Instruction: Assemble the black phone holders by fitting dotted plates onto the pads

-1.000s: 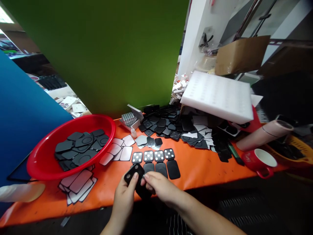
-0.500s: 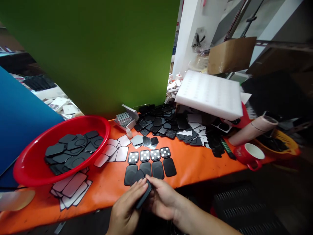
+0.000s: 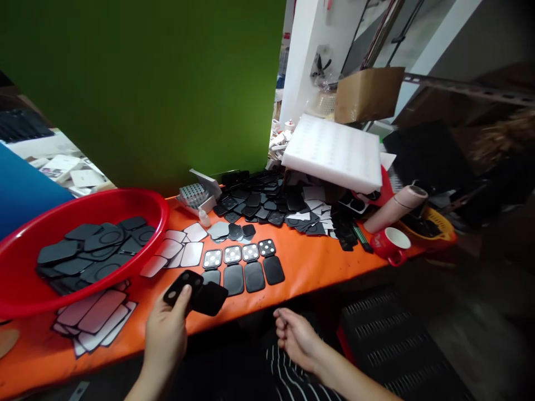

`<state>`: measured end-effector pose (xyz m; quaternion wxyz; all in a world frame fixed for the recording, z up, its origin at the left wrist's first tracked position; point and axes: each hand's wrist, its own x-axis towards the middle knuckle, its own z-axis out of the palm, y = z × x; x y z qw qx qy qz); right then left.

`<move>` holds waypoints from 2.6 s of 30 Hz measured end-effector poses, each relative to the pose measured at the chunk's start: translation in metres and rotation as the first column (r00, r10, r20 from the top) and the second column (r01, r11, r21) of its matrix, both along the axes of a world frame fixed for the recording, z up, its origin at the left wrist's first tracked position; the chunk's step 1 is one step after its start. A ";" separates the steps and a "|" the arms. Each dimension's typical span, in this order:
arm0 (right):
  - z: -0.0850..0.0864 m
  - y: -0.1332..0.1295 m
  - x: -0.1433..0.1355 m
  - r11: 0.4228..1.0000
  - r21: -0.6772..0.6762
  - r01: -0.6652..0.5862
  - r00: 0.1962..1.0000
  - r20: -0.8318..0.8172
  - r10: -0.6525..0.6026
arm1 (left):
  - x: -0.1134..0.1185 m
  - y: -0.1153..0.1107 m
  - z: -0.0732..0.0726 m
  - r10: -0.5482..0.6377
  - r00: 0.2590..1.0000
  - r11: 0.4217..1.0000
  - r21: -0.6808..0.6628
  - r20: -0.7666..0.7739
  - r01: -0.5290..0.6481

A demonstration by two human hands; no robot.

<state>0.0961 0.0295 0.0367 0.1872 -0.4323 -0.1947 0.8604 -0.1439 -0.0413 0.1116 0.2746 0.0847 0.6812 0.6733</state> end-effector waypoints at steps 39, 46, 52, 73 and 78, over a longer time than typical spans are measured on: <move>0.050 0.024 -0.175 0.289 0.667 -0.687 0.662 0.410 0.627 | -0.063 -0.006 -0.013 -0.048 0.958 0.970 0.244 0.283 -0.024; 0.040 0.026 -0.156 0.462 0.596 -0.657 0.740 0.390 0.548 | -0.045 0.010 0.000 -0.098 0.992 0.986 0.145 0.075 0.087; 0.059 0.028 -0.145 0.562 0.613 -0.555 0.804 0.225 0.550 | -0.033 0.016 0.009 -0.084 0.996 0.990 0.112 -0.016 0.086; 0.062 0.021 -0.130 0.575 0.649 -0.499 0.824 0.149 0.547 | -0.031 0.020 0.021 -0.145 0.962 0.983 0.144 0.232 0.114; 0.059 0.019 -0.132 0.590 0.638 -0.495 0.833 0.155 0.531 | -0.030 0.021 0.022 -0.142 0.964 0.984 0.134 0.226 0.114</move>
